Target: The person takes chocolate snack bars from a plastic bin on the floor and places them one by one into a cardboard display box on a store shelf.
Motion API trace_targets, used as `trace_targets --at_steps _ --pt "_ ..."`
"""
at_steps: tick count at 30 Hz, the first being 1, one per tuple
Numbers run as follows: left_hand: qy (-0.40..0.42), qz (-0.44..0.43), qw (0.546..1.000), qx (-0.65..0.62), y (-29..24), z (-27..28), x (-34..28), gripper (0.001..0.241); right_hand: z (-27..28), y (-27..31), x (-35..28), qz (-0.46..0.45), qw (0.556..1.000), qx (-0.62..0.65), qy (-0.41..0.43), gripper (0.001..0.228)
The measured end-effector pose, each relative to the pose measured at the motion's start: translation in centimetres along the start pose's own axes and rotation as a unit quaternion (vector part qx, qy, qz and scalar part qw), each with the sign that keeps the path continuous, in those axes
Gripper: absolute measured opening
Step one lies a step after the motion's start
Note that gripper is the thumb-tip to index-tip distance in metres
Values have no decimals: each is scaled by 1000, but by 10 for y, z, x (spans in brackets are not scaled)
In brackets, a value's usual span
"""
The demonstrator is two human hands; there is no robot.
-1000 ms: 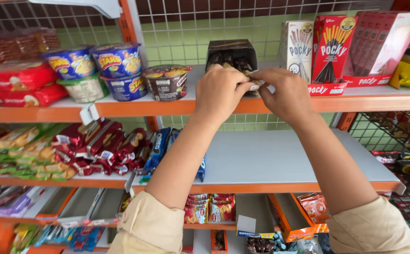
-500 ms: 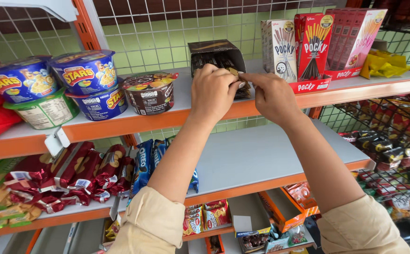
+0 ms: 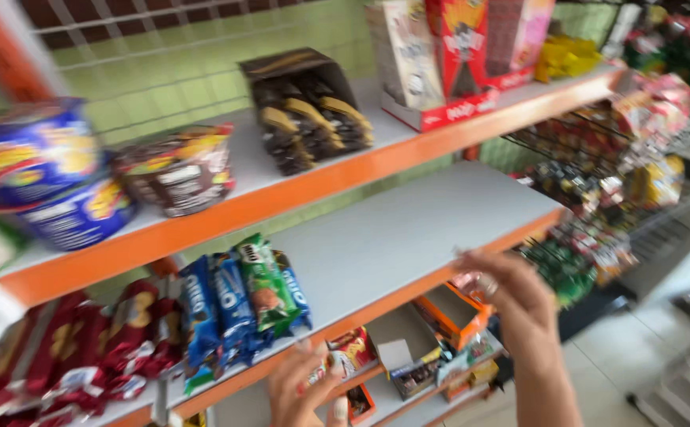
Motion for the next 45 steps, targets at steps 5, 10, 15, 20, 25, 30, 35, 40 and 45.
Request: trace_targets --at_steps 5,10,15,20,25,30,35,40,45 --pt "156 298 817 -469 68 -121 -89 56 45 -115 -97 -258 947 157 -105 66" --pt "166 497 200 -828 44 -185 -100 79 105 -139 -146 -290 820 438 -228 76" --pt "105 478 158 -858 34 -243 -124 86 194 -119 -176 -256 766 447 -385 77" --pt "117 517 130 -838 8 -268 -178 86 301 -88 -217 -187 750 437 -460 77" --pt "127 552 101 -818 -51 -346 -195 86 407 -42 -261 -139 762 379 -507 75" --pt "128 585 72 -797 -130 -442 -209 87 498 4 -296 -91 759 376 -524 76" --pt "135 622 59 -769 -196 -523 -213 88 577 31 -295 -76 768 346 -534 81" --pt "145 646 44 -748 -243 -591 -223 87 637 53 -298 -74 756 295 -580 84" --pt "179 646 44 -741 -268 -653 -241 87 681 47 -309 -54 737 283 -612 84"
Point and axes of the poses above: each hand's wrist, its own x-axis towards the middle knuckle, its own z-axis out of the back of the hand, y = z × x, the point moved 3 cm from there along x, towards the middle knuckle, and after that the axes turned 7 degrees about z, right-handed, at the moved point
